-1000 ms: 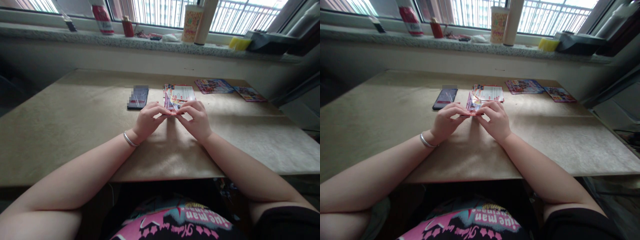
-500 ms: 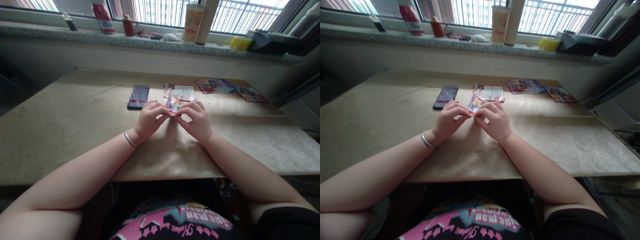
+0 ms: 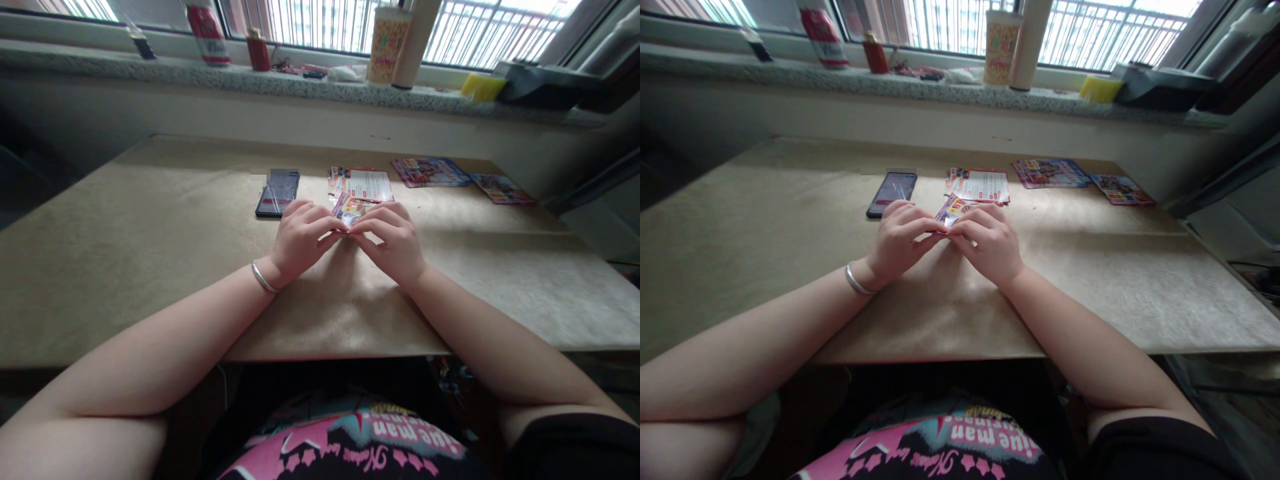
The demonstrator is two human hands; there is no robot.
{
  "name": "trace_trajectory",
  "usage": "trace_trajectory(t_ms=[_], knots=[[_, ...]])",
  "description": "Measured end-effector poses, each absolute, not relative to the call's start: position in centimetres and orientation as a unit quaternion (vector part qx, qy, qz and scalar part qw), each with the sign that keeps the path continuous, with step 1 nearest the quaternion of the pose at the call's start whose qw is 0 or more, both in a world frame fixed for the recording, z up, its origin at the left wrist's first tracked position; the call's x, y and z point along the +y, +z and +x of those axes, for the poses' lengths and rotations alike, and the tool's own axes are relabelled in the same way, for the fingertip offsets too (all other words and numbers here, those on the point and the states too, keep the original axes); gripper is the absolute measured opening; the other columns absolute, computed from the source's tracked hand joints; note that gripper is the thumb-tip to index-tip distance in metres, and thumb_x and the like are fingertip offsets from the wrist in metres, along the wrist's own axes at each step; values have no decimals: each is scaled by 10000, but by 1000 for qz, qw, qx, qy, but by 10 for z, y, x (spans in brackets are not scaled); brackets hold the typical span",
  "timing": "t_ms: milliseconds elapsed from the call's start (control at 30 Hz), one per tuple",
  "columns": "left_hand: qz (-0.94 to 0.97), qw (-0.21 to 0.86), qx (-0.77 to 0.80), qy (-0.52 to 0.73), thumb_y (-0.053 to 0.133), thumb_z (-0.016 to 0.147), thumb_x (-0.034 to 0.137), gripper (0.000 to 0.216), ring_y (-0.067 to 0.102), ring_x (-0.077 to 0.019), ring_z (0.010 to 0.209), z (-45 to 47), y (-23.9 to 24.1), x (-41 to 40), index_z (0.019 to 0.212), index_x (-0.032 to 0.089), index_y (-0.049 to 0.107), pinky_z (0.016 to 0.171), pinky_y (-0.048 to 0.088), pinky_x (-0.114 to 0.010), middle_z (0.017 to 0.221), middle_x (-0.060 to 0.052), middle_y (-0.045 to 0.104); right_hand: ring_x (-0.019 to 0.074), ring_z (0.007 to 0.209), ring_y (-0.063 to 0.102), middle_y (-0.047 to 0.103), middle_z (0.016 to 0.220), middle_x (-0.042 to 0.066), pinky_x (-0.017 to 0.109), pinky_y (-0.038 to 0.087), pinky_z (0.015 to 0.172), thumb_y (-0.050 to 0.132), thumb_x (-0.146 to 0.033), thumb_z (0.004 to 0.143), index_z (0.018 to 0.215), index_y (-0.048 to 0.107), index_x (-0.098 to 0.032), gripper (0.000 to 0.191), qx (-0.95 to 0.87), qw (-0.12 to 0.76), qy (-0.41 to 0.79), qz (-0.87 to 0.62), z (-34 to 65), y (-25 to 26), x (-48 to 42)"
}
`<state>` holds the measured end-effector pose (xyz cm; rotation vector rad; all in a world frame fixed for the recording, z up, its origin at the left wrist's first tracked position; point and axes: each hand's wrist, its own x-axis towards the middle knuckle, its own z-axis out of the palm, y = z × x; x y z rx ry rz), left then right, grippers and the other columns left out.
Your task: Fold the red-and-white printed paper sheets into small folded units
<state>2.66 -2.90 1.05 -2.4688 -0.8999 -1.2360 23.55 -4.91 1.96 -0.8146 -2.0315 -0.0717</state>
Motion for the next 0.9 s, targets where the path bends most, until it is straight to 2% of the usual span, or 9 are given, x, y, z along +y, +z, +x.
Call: trace_trajectory(t_ms=[233, 433, 600, 767, 900], knots=[[-841, 118, -308, -428, 585, 939, 370, 201, 614, -128, 741, 27, 9, -29, 809, 260, 691, 977, 430, -360, 803, 31, 703, 227, 949, 625, 742, 879, 1, 450, 485, 933, 677, -295, 872, 866, 697, -303, 22, -816, 471, -42, -333, 236, 19, -48], [-841, 138, -304, -426, 598, 928, 352, 179, 591, -139, 729, 27, 8, -27, 812, 251, 689, 860, 448, -333, 790, 22, 697, 218, 917, 626, 731, 831, -2, 425, 495, 894, 673, -274, 870, 818, 695, -299, 62, -820, 466, -45, -330, 235, 17, -46], [-849, 141, -302, -411, 585, 938, 381, 226, 584, -139, 723, 28, 11, -30, 785, 253, 690, 865, 434, -340, 772, 23, 692, 214, 925, 630, 718, 847, 13, 404, 484, 866, 641, -295, 895, 819, 687, -281, 90, -825, 439, -53, -352, 232, 16, -49], [-845, 150, -281, -429, 572, 943, 331, 209, 590, -127, 719, 29, 12, -31, 786, 243, 678, 925, 424, -336, 763, 32, 686, 210, 917, 627, 726, 846, 8, 400, 462, 878, 649, -302, 894, 812, 676, -270, 92, -820, 440, -70, -358, 231, 18, -52], [-845, 157, -292, -419, 585, 935, 335, 208, 573, -132, 712, 28, 10, -30, 780, 234, 682, 841, 433, -313, 779, 23, 692, 207, 910, 618, 725, 830, 1, 390, 455, 870, 644, -321, 899, 814, 683, -272, 105, -818, 438, -77, -364, 231, 18, -51]])
